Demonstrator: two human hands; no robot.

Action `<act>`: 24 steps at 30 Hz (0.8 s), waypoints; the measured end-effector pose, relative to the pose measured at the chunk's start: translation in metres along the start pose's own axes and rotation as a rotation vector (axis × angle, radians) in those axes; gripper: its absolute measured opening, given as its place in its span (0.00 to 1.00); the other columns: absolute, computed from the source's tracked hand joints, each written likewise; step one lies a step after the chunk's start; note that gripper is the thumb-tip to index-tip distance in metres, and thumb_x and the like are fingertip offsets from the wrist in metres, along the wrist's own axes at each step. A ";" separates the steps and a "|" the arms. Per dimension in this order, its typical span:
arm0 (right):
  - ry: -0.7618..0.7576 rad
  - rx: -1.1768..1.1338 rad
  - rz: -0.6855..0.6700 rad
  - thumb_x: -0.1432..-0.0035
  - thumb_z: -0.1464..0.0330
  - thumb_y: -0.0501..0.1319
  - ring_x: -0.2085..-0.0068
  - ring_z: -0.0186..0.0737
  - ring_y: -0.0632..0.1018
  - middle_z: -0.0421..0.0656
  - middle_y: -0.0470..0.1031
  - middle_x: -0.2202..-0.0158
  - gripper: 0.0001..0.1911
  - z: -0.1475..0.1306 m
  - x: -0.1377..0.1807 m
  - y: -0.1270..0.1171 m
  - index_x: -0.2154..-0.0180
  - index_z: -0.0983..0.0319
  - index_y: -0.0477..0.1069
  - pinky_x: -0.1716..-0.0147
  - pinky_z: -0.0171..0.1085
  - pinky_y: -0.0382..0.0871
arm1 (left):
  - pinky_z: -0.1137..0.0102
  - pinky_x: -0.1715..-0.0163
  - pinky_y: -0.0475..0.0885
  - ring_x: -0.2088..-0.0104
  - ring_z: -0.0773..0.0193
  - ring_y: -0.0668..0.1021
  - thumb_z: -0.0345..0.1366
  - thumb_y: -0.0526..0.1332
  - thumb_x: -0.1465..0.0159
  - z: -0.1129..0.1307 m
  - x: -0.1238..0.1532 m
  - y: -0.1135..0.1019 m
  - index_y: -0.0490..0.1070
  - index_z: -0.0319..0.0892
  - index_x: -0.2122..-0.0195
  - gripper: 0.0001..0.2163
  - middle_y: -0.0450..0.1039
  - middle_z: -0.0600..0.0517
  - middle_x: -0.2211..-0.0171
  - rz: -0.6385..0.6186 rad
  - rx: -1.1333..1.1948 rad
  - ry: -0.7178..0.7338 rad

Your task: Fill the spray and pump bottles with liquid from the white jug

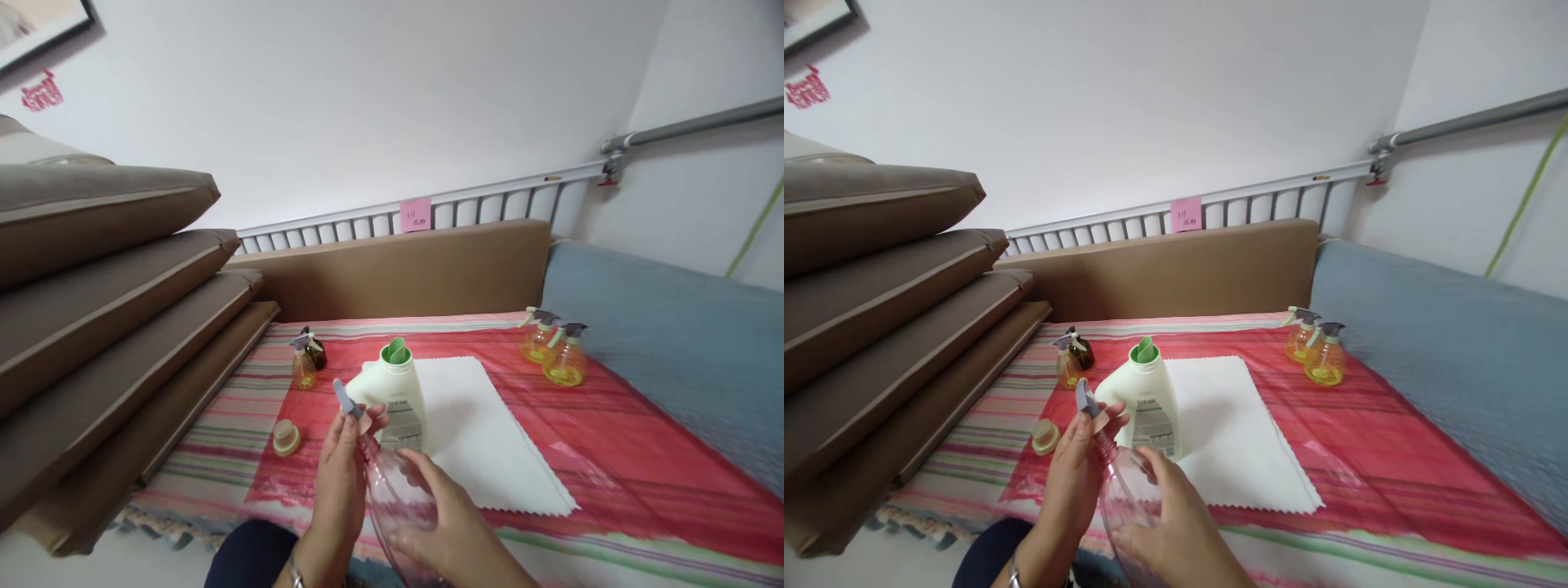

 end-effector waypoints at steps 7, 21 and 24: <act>-0.010 -0.010 0.036 0.63 0.71 0.62 0.47 0.50 0.70 0.49 0.69 0.47 0.37 -0.003 -0.002 -0.005 0.47 0.61 0.61 0.47 0.45 0.63 | 0.64 0.61 0.71 0.58 0.55 0.78 0.47 0.65 0.45 0.000 -0.002 -0.005 0.71 0.42 0.63 0.15 0.77 0.46 0.58 0.000 -0.027 0.035; -0.039 0.111 0.070 0.64 0.72 0.63 0.48 0.48 0.70 0.48 0.70 0.48 0.37 -0.004 -0.003 -0.001 0.47 0.59 0.63 0.48 0.44 0.62 | 0.68 0.67 0.72 0.60 0.58 0.78 0.45 0.63 0.41 -0.002 -0.003 -0.002 0.69 0.40 0.60 0.15 0.76 0.43 0.56 0.025 0.036 -0.016; -0.022 0.078 0.073 0.63 0.71 0.63 0.47 0.48 0.70 0.49 0.69 0.48 0.37 -0.008 -0.006 -0.005 0.47 0.61 0.62 0.47 0.44 0.61 | 0.66 0.64 0.73 0.60 0.57 0.78 0.45 0.64 0.42 -0.005 -0.001 -0.001 0.69 0.40 0.59 0.16 0.76 0.42 0.56 -0.014 0.023 0.000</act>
Point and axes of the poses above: each hand's wrist, its own x-axis away from the middle knuckle, its own y-axis out of the palm, z = x × y, the point moved 8 cm from there along -x, towards the middle knuckle
